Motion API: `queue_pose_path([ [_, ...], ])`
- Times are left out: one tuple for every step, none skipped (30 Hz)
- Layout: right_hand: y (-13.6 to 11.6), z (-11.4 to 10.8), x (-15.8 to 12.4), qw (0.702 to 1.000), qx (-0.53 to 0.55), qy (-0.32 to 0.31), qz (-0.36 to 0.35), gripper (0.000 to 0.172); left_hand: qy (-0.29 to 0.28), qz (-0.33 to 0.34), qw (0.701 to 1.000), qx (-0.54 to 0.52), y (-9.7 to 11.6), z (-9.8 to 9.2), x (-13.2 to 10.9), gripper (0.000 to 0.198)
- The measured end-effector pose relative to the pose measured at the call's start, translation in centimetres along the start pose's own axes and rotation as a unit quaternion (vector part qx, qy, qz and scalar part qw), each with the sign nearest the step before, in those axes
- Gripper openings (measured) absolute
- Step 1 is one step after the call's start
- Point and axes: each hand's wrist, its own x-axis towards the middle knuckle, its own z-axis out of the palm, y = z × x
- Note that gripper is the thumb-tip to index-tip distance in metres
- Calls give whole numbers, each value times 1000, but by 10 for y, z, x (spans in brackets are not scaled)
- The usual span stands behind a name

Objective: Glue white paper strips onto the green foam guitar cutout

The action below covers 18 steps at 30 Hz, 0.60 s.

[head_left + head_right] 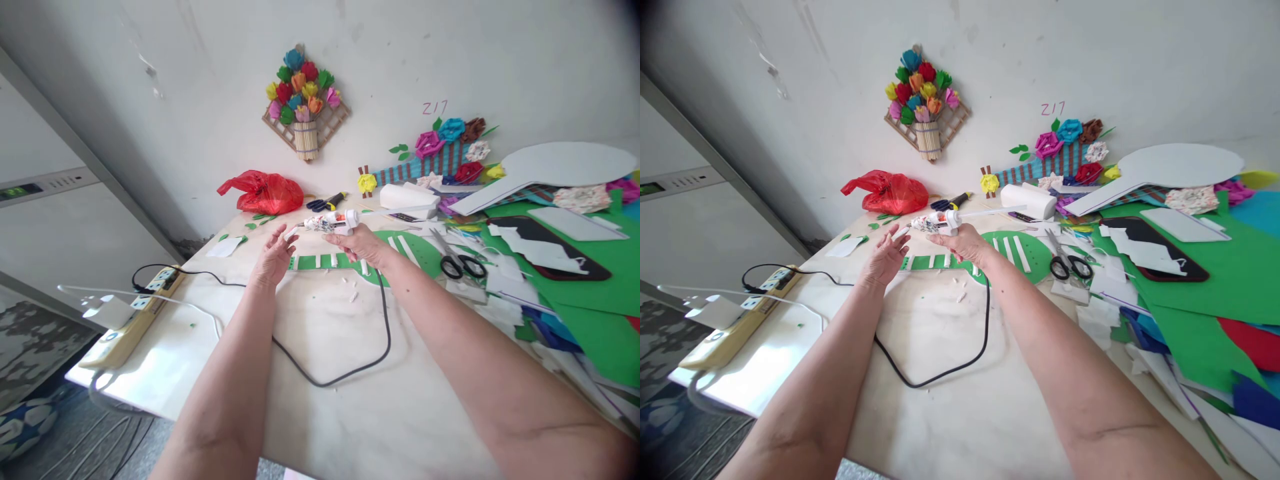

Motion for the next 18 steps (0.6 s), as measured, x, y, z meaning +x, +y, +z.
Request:
queue_pose_path([
  [0, 0, 0, 1000, -3, 0, 1, 37, 2, 0, 1000, 0, 0, 0, 0, 41],
  [0, 0, 0, 1000, -4, -1, 3, 38, 3, 1, 1000, 0, 0, 0, 0, 40],
  [-1, 1, 0, 1000, -5, 0, 3, 38, 4, 1, 1000, -1, 0, 0, 0, 39],
  [-1, 1, -1, 1000, -5, 0, 3, 38, 4, 1, 1000, -2, 0, 0, 0, 39],
  [-1, 1, -1, 1000, -6, 0, 3, 38, 5, 1, 1000, -4, 0, 0, 0, 38],
  [-2, 1, -1, 1000, -6, 0, 3, 38, 6, 2, 1000, -5, 0, 0, 0, 38],
  [-2, 1, -1, 1000, -7, 0, 3, 38, 7, 2, 1000, -5, 0, 0, 0, 38],
  [-1, 2, -1, 1000, -8, -1, 3, 38, 9, 2, 1000, -3, 0, 1, 0, 38],
  [-1, 2, 0, 1000, -10, -2, 2, 38, 9, 2, 1000, 0, 0, 1, 0, 38],
  [-1, 2, 0, 1000, -12, -4, 0, 38, 10, 2, 1000, 3, 0, 1, 0, 38],
  [0, 2, 0, 1000, -15, -6, -4, 38, 10, 1, 1000, 6, 0, 1, 0, 39],
  [0, 3, 0, 1000, -17, -9, -8, 38, 11, 0, 1000, 8, 0, 1, 0, 39],
  [1, 3, 0, 1000, -19, -11, -10, 38, 10, 0, 1000, 10, 0, 0, 0, 40],
  [1, 4, 1, 1000, -21, -13, -13, 38, 10, 1, 1000, 11, 0, 0, 0, 40],
  [1, 4, 1, 1000, -24, -15, -14, 38, 10, 1, 1000, 13, 0, 0, 1, 40],
  [1, 4, 1, 999, -26, -17, -14, 38, 9, 3, 1000, 14, -1, -1, 1, 39],
  [1, 5, 1, 999, -28, -18, -14, 38, 8, 4, 1000, 15, -1, -1, 1, 39],
  [0, 5, 0, 999, -28, -20, -15, 38, 8, 5, 1000, 16, -1, -2, 2, 39],
])
